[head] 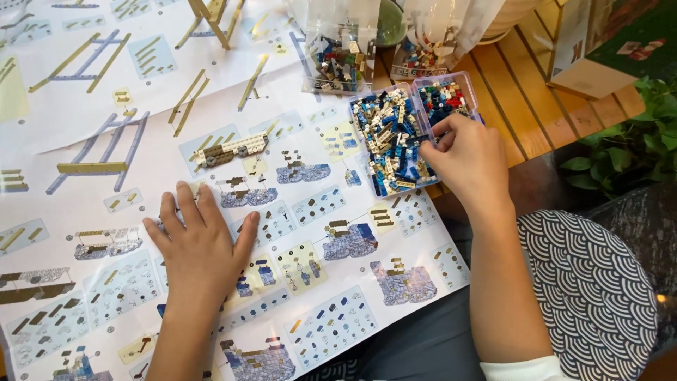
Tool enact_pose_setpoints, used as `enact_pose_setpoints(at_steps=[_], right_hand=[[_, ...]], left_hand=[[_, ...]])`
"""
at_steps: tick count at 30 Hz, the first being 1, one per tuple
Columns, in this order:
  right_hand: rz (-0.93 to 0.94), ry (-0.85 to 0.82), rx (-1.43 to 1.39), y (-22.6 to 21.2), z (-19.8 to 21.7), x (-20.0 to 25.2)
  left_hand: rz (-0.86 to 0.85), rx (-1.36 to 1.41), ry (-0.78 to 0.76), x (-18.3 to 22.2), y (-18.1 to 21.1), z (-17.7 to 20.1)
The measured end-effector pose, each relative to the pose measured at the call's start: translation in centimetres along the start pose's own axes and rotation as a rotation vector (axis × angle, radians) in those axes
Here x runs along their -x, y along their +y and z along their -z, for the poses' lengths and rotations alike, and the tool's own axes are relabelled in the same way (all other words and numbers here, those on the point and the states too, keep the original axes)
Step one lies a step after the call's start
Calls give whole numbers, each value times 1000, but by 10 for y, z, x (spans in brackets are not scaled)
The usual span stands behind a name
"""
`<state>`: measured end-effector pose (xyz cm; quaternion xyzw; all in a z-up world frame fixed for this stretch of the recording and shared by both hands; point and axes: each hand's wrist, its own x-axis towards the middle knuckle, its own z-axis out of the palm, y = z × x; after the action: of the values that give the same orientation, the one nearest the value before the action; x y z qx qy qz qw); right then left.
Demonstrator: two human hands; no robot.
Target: Assembling a LEGO model by following a printed instruction manual and picking pieces from a sorted tray.
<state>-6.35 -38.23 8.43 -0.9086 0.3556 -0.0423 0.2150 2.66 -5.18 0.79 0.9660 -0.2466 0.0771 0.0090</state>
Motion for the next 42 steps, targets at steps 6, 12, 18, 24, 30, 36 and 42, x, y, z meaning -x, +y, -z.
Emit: enact_pose_setpoints(at_steps=[6,12,18,24,30,36,42], right_hand=[[35,-97,-33,-18,-1,13],[114,-240,-43,-47,-23,36],[211,-299,-49,-65,-36,50],[141,-385,-97,-80,-24,52],[494,-126,-161,-61,-38,45],[996,37,93,-72,-72,47],[1065,-62,114,-75,-59,47]], left_hand=[[-16,7,11,-2,1,5],[70,100,-250,-7,1,14],[127,243,-325,-8,0,24],[91,314,-201,-6,-2,16],[-48,344,-125,-5,8,8],[-406,449,49,1,20,10],[-433,473,54,1,17,13]])
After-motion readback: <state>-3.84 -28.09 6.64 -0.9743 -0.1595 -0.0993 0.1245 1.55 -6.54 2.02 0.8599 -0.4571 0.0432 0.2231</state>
